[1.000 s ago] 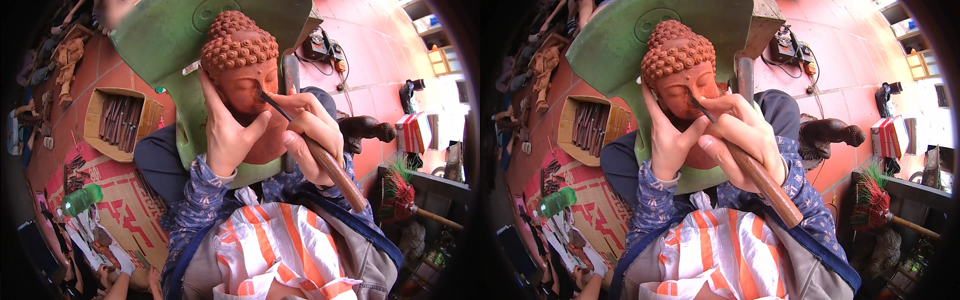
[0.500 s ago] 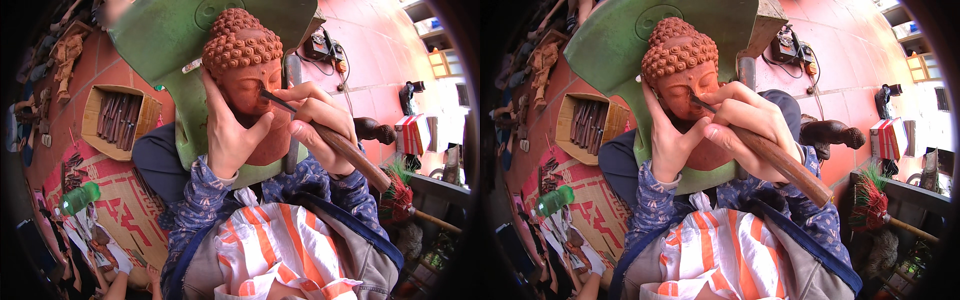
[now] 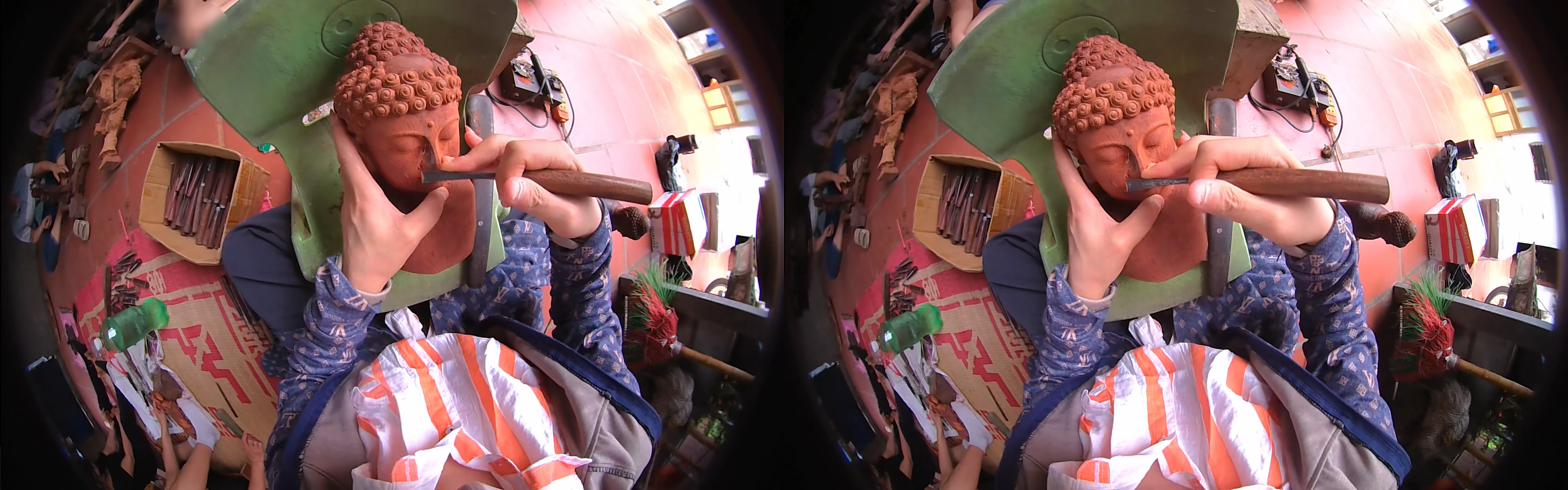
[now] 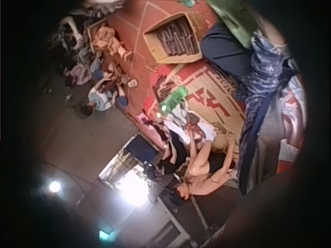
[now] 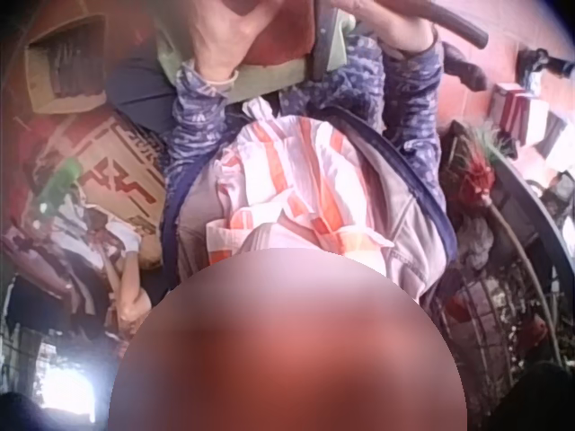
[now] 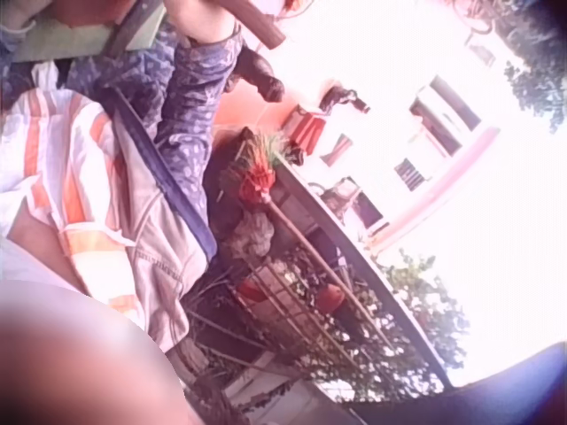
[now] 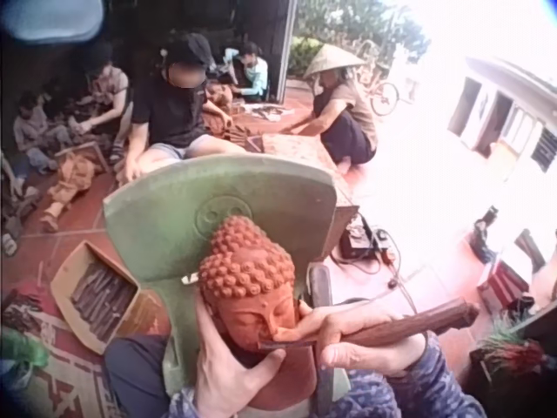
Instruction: The person carves a wooden Buddha head using a chisel and mallet. They hold the head steady with one hand while striking the chisel with the other to refine facial features.
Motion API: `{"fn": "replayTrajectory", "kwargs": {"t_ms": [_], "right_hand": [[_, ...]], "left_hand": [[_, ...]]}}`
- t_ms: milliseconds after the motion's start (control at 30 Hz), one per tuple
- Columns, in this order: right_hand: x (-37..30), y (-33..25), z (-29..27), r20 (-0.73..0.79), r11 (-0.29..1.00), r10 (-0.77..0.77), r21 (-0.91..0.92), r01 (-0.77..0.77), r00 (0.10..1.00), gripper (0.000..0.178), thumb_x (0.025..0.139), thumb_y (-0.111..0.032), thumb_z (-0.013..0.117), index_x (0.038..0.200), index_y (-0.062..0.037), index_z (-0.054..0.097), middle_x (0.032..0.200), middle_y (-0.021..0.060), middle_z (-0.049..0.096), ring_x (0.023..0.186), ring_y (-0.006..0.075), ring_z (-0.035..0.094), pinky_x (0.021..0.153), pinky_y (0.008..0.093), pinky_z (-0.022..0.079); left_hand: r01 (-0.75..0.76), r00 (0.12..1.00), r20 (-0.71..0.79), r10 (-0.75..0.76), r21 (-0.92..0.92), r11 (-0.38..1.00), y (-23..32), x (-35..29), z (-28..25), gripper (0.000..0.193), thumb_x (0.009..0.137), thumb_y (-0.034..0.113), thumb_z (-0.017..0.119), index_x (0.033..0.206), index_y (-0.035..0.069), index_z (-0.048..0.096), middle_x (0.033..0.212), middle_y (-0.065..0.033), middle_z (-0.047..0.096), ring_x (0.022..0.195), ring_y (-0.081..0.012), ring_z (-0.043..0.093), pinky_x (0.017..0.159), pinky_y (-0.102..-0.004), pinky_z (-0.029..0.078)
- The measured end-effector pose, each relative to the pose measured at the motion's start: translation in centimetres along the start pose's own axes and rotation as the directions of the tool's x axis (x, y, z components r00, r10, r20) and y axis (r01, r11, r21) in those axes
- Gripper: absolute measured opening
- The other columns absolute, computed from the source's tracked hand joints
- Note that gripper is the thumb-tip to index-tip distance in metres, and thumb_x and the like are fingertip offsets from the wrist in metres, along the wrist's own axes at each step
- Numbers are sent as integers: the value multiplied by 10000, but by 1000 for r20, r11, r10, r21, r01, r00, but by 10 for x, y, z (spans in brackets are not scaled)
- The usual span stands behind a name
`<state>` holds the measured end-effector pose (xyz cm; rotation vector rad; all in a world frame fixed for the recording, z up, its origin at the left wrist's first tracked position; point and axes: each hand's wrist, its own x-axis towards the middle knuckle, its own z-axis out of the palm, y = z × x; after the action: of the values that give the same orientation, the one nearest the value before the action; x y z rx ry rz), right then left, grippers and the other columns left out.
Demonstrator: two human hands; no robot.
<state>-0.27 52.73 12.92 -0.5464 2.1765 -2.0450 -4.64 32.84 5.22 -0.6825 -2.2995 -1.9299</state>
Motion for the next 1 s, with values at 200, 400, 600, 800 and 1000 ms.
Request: {"fn": "replayTrajectory", "kwargs": {"t_ms": [200, 400, 600, 800, 1000], "right_hand": [[-11, 4, 25, -183, 958, -172, -259, 121, 968, 235, 880, -184, 651, 774, 16, 589, 1044, 201, 623, 921, 254, 594, 816, 358, 451], [-11, -8, 48, -208, 868, -219, -488, 93, 953, 178, 828, -115, 692, 774, 18, 586, 1006, 215, 577, 767, 265, 586, 708, 345, 447], [-7, -19, 59, -213, 796, -173, -605, 9, 962, 241, 808, -134, 707, 708, 18, 549, 1083, 263, 603, 1000, 363, 640, 1075, 507, 315], [-5, -22, 61, -237, 787, -165, -616, -17, 957, 248, 806, -145, 715, 721, 27, 557, 1069, 257, 605, 963, 355, 648, 1002, 470, 403], [-4, -17, 47, -169, 823, -170, -567, 46, 971, 224, 819, -133, 709, 754, 32, 571, 1052, 231, 606, 859, 317, 638, 790, 369, 494]], "left_hand": [[19, 1000, 1, -19, -16, 1000, -2, -2, 1, 1185, 699, 216, 814, 1475, -65, -36, 1441, -350, 248, 1347, -431, 335, 1092, -433, 330], [20, 1000, 13, -20, -5, 1000, -6, -3, 0, 1206, 710, 302, 813, 1472, -70, -44, 1446, -357, 233, 1355, -430, 323, 1092, -435, 331], [36, 999, 9, -36, -4, 999, -6, -2, 0, 1227, 720, 405, 800, 1470, -76, -43, 1451, -364, 218, 1361, -432, 311, 1099, -436, 320], [37, 999, 9, -37, 13, 999, -6, -1, 0, 1240, 713, 434, 799, 1471, -77, -39, 1449, -367, 222, 1364, -435, 306, 1099, -436, 320], [20, 1000, 3, -20, 21, 1000, -7, -2, -1, 1238, 708, 423, 804, 1473, -73, -34, 1439, -364, 248, 1356, -435, 323, 1091, -436, 334]]}}
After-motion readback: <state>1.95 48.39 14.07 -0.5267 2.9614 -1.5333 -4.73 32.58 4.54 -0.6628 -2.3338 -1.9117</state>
